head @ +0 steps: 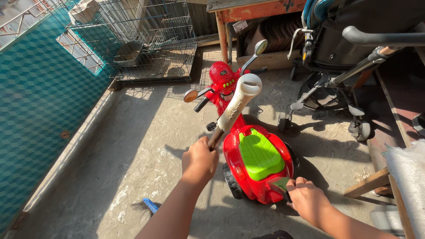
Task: The person attaches a handle to a broom head, sweeps a concrete floor area near a balcony, and then picks up and shakes out a small dark mat over the railing.
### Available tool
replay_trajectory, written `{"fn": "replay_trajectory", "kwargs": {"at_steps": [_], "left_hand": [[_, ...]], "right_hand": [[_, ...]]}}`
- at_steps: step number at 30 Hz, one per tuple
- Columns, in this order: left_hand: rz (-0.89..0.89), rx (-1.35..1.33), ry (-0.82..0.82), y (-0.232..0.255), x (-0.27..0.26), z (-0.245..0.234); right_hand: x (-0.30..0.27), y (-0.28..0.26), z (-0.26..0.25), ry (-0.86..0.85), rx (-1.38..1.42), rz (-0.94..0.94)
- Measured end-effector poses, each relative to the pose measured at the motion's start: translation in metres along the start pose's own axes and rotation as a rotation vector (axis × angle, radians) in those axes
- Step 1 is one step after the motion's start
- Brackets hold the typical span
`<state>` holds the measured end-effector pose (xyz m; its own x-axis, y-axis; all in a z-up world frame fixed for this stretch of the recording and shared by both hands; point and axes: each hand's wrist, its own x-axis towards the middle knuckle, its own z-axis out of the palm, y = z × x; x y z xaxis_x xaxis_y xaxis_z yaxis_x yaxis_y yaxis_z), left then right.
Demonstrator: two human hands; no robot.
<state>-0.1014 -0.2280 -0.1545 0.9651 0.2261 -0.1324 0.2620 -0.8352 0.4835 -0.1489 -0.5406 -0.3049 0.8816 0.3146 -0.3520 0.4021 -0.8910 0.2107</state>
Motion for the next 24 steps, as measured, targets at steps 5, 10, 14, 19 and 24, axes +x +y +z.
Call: {"fn": "replay_trajectory", "kwargs": {"at_steps": [5,10,14,19,24], "left_hand": [[-0.055,-0.037,-0.023,-0.003,-0.008,-0.008],[-0.025,-0.008,-0.015,-0.004,-0.009,-0.008],[-0.074,-0.002,-0.048,0.002,-0.003,-0.007],[-0.066,-0.007,-0.047,-0.001,0.007,-0.011],[-0.045,-0.048,0.033,-0.012,0.026,-0.022]], "right_hand": [[-0.003,-0.012,0.008,-0.019,0.049,-0.063],[0.003,-0.019,0.001,-0.017,0.153,-0.129],[0.022,-0.015,-0.018,0.086,0.09,-0.237],[0.069,-0.037,-0.064,0.142,0.124,-0.272],[0.122,-0.048,-0.103,0.127,0.119,-0.135]]}}
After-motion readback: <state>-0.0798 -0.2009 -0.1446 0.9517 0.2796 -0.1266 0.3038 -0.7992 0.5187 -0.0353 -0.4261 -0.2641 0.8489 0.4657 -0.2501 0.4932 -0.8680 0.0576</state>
